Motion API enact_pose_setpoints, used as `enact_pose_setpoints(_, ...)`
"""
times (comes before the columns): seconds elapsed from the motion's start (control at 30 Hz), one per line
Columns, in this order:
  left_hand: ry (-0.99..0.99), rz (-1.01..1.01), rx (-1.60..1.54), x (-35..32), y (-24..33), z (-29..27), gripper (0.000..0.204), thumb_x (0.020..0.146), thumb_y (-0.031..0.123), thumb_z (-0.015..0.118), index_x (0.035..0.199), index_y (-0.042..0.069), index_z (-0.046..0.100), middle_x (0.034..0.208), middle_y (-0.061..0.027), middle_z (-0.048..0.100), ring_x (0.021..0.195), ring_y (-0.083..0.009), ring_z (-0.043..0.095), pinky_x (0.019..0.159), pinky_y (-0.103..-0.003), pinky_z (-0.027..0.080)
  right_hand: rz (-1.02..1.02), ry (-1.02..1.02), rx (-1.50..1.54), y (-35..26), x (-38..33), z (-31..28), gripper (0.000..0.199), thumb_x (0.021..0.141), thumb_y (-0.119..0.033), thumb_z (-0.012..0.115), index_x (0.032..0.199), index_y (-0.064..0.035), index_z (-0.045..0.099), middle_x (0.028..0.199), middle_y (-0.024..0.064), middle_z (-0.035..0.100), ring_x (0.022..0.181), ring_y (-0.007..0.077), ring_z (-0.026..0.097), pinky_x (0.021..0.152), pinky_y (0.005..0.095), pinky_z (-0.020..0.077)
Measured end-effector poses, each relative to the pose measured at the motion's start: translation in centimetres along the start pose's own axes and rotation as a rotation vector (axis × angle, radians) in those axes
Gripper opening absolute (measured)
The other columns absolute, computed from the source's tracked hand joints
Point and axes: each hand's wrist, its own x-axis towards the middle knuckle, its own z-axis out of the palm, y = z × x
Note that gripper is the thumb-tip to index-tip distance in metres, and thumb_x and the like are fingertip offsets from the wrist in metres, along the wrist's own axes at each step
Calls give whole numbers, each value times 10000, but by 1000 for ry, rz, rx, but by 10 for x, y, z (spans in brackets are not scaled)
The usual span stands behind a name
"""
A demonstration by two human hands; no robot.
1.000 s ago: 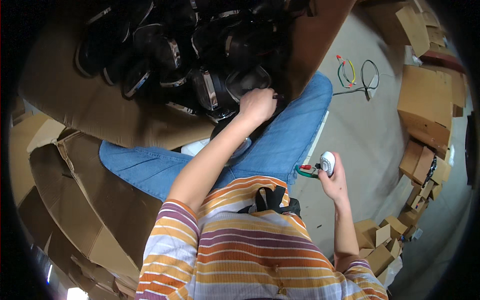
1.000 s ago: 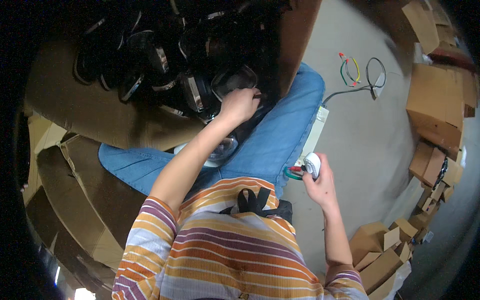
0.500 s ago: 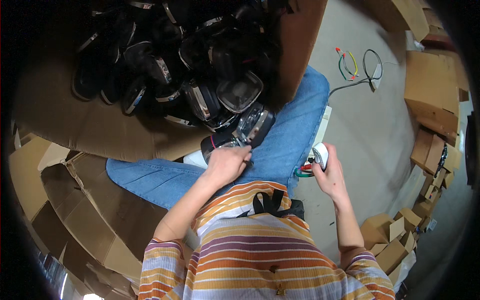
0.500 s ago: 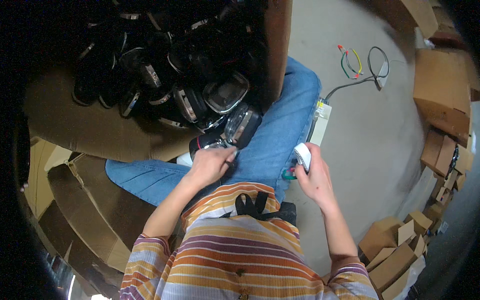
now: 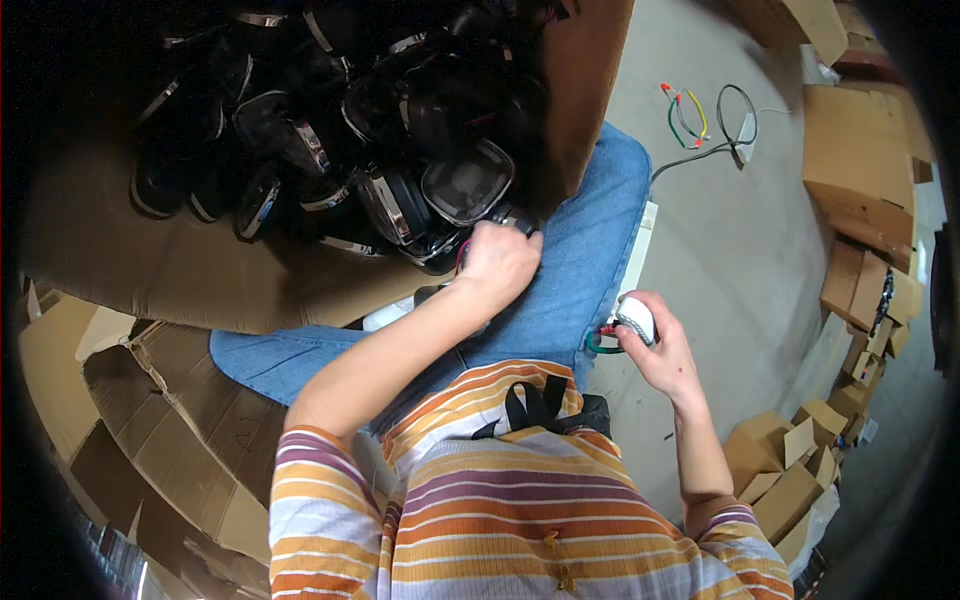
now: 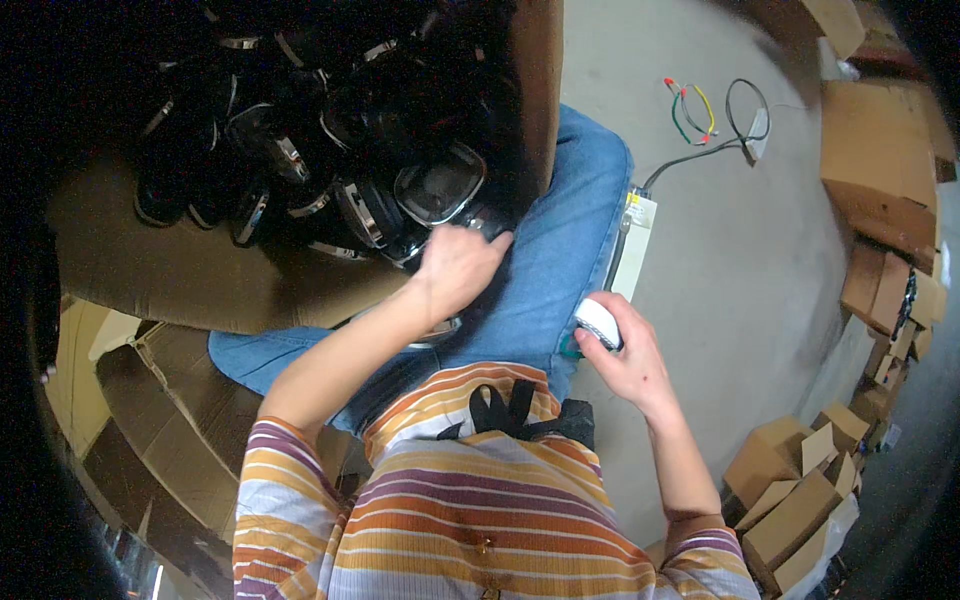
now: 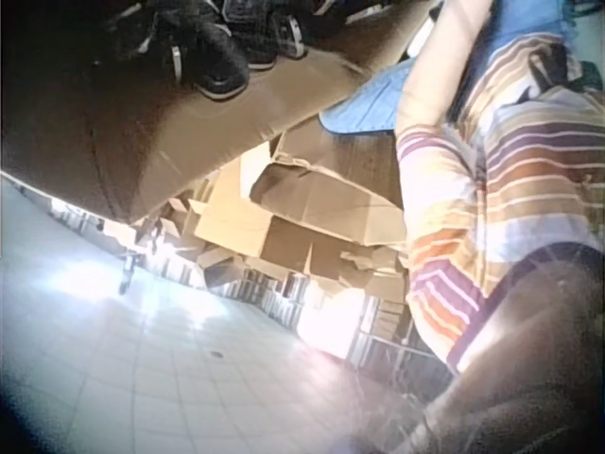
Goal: The person sorts various lighting fixtures and wiring harnesses from a large cardboard box by hand, then tests them using a power strip.
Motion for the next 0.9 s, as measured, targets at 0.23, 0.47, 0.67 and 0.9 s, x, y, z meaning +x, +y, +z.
enact_pose_setpoints(0.23,142,-103,7,-72,-25,-20,106,676,124,475,758,94,534,562,-70,504,509,-197,549,441,-306,420,-18,-1,-149,-16,0,-1,268,718,-114,544,957,-29,458,787,125,539,713,225,541,632,303,424)
enact_pose_setpoints(0.47,161,-298,-181,-99,-31,-18,121,694,152,534,788,77,545,626,-88,541,561,-249,556,492,-351,439,-18,-33,-74,-11,1,4,261,677,-21,480,928,-26,408,726,132,520,646,245,527,598,310,416)
enact_pose_setpoints(0.67,104,-243,-272,-53,11,23,127,751,172,508,787,50,515,657,-107,559,580,-255,566,504,-341,448,30,-19,-67,-16,4,10,277,675,2,467,943,-15,399,730,143,529,672,252,547,607,318,423)
enact_pose_setpoints(0.9,112,-197,-47,-52,6,35,72,711,119,489,742,64,455,628,-78,525,538,-206,560,476,-310,440,83,13,38,-9,-2,12,289,715,-32,504,978,-12,386,767,153,545,717,252,565,627,324,432)
